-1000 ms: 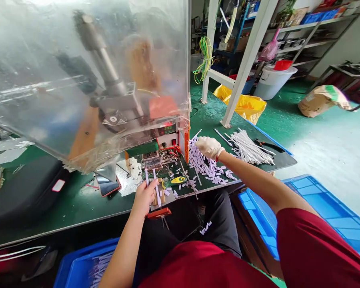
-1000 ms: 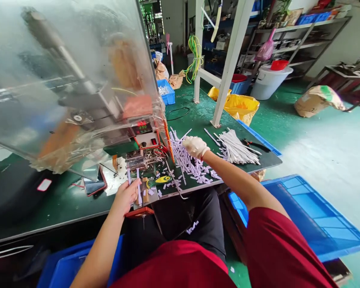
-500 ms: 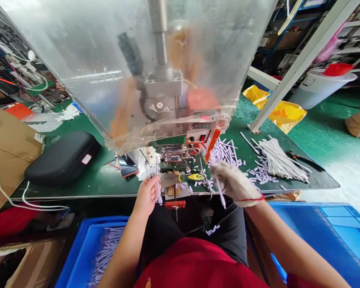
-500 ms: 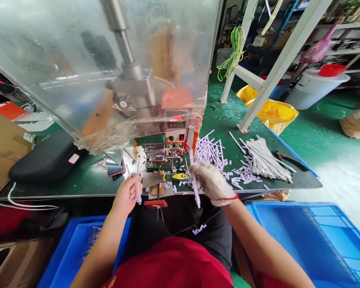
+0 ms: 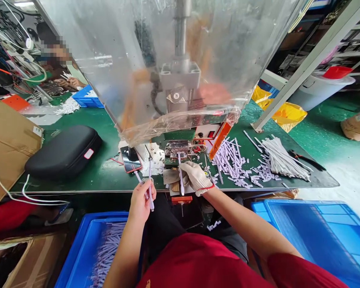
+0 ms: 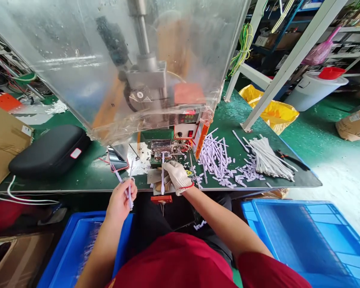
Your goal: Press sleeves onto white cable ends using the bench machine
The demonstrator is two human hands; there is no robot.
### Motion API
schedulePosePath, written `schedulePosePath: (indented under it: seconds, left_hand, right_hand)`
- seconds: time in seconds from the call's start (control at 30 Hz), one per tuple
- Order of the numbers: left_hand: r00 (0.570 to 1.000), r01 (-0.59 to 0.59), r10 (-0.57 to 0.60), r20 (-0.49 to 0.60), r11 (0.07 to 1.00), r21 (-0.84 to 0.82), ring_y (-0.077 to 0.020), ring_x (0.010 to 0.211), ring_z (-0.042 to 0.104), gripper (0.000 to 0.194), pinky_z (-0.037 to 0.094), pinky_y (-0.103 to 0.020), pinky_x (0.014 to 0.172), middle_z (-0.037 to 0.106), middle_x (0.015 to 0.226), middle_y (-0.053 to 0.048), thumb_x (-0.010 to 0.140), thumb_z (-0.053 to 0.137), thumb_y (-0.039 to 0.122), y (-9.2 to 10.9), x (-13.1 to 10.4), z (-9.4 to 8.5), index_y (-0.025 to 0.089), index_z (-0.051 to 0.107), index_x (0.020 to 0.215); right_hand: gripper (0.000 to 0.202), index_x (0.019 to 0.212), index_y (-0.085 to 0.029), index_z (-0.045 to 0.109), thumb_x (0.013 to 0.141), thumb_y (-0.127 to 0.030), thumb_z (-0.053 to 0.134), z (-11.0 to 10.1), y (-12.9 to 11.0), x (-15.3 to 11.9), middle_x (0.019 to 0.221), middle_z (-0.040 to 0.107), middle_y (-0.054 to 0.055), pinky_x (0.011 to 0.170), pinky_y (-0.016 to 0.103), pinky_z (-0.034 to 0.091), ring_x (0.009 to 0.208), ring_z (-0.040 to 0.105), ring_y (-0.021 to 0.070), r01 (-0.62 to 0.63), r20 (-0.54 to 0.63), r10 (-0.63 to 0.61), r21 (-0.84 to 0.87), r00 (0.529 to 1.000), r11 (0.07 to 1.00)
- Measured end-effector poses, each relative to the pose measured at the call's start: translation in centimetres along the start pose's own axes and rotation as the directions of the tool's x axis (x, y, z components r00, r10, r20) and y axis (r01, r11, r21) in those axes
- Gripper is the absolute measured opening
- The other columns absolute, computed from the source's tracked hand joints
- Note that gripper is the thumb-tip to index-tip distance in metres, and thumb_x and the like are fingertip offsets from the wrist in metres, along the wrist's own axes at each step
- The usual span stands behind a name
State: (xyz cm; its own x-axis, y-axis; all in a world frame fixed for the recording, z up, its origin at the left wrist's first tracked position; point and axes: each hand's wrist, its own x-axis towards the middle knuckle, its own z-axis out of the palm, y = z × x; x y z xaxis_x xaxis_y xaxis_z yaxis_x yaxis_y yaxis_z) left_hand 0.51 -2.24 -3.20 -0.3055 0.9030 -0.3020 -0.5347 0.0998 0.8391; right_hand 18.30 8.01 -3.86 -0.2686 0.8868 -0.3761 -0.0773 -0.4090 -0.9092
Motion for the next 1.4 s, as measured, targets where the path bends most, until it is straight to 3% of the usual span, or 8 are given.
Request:
schedulePosePath:
  seconds: [0.43, 0.67, 0.83, 0.93, 1.03, 1.13, 1.3, 1.4]
  left_hand:
    - [0.996, 0.017, -0.031, 0.086, 0.987, 0.158, -0.0058, 0.037, 0.042, 0.031, 0.023, -0.018, 0.037, 0.049, 0.048, 0.006, 0.075, 0.076, 0.043, -0.6, -0.4, 0.0, 0.017, 0.059, 0.073]
    - [0.966, -0.114, -0.012, 0.257, 0.874, 0.471, -0.0067, 0.038, 0.042, 0.033, 0.028, -0.021, 0.042, 0.053, 0.049, 0.003, 0.081, 0.072, 0.043, 0.4, -0.4, 0.8, 0.017, 0.058, 0.068]
    - [0.918, -0.115, -0.132, 0.373, 0.813, 0.571, -0.007, 0.039, 0.037, 0.035, 0.023, -0.021, 0.041, 0.045, 0.047, 0.004, 0.083, 0.072, 0.044, 1.2, -1.4, 2.6, 0.019, 0.054, 0.065]
    - [0.911, 0.021, -0.197, 0.361, 0.899, 0.437, -0.0049, 0.04, 0.026, 0.035, 0.015, -0.02, 0.041, 0.033, 0.047, 0.008, 0.08, 0.076, 0.043, 1.7, -2.3, 1.8, 0.019, 0.055, 0.067]
    - [0.936, 0.179, -0.235, 0.263, 0.959, 0.22, -0.0037, 0.04, 0.022, 0.025, 0.019, -0.018, 0.039, 0.03, 0.051, 0.009, 0.084, 0.074, 0.038, 2.4, -2.1, -0.3, 0.019, 0.059, 0.08]
    - [0.957, 0.236, -0.243, 0.156, 0.97, 0.061, -0.0046, 0.048, 0.039, 0.026, 0.033, -0.016, 0.042, 0.044, 0.063, 0.006, 0.076, 0.081, 0.026, 2.3, -0.6, -1.5, 0.019, 0.06, 0.09]
    - [0.957, 0.214, -0.221, 0.188, 0.975, 0.056, -0.0024, 0.039, 0.024, 0.031, 0.025, -0.015, 0.037, 0.03, 0.052, 0.011, 0.075, 0.082, 0.033, -0.7, 1.9, 1.2, 0.017, 0.056, 0.075]
    - [0.971, 0.146, -0.186, 0.152, 0.959, 0.241, -0.0019, 0.036, 0.015, 0.039, 0.014, -0.015, 0.035, 0.021, 0.048, 0.015, 0.071, 0.083, 0.044, -2.6, 2.9, 3.8, 0.016, 0.062, 0.087]
  right_hand:
    - [0.028, 0.071, -0.022, 0.049, 0.075, -0.042, 0.067, 0.1, -0.7, 0.3, 0.047, 0.053, -0.005, 0.028, 0.02, 0.033, 0.031, 0.045, 0.0094, -0.019, 0.014, 0.018, 0.025, 1.0, 1.0]
    - [0.038, 0.083, -0.019, 0.058, 0.086, -0.057, 0.063, -0.4, -2.9, -3.5, 0.063, 0.062, -0.001, 0.042, 0.02, 0.042, 0.045, 0.053, 0.0089, 0.319, 0.115, -0.3, -0.218, 0.947, 0.922]
    - [0.037, 0.074, -0.018, 0.057, 0.085, -0.052, 0.065, -0.2, -3.1, -5.8, 0.056, 0.059, -0.001, 0.042, 0.019, 0.039, 0.044, 0.052, 0.0091, 0.313, 0.151, -0.288, -0.191, 0.946, 0.93]
    - [0.035, 0.076, -0.019, 0.057, 0.08, -0.052, 0.069, -4.1, -4.5, -5.6, 0.059, 0.058, -0.003, 0.039, 0.018, 0.038, 0.043, 0.048, 0.0074, 0.351, -0.13, -0.355, -0.052, 0.926, 0.935]
    - [0.031, 0.084, -0.02, 0.057, 0.081, -0.05, 0.065, -11.6, -6.6, -4.1, 0.068, 0.059, -0.002, 0.043, 0.018, 0.042, 0.047, 0.05, 0.0075, 0.502, -0.493, -0.429, 0.018, 0.757, 0.865]
    - [0.032, 0.104, -0.017, 0.064, 0.087, -0.042, 0.055, -18.6, -8.0, -1.2, 0.082, 0.066, 0.004, 0.052, 0.022, 0.049, 0.056, 0.06, 0.0113, 0.333, -0.442, -0.467, -0.348, 0.766, 0.876]
    - [0.038, 0.119, -0.017, 0.068, 0.094, -0.031, 0.044, -22.0, -8.9, 5.1, 0.107, 0.073, 0.013, 0.082, 0.029, 0.051, 0.097, 0.069, 0.0236, -0.159, -0.249, -0.414, -0.958, 0.876, 0.239]
    - [0.032, 0.106, -0.008, 0.072, 0.09, -0.022, 0.049, -21.3, -9.1, 7.5, 0.105, 0.072, 0.023, 0.087, 0.037, 0.05, 0.103, 0.068, 0.0326, -0.198, -0.232, -0.376, -0.972, 0.897, 0.127]
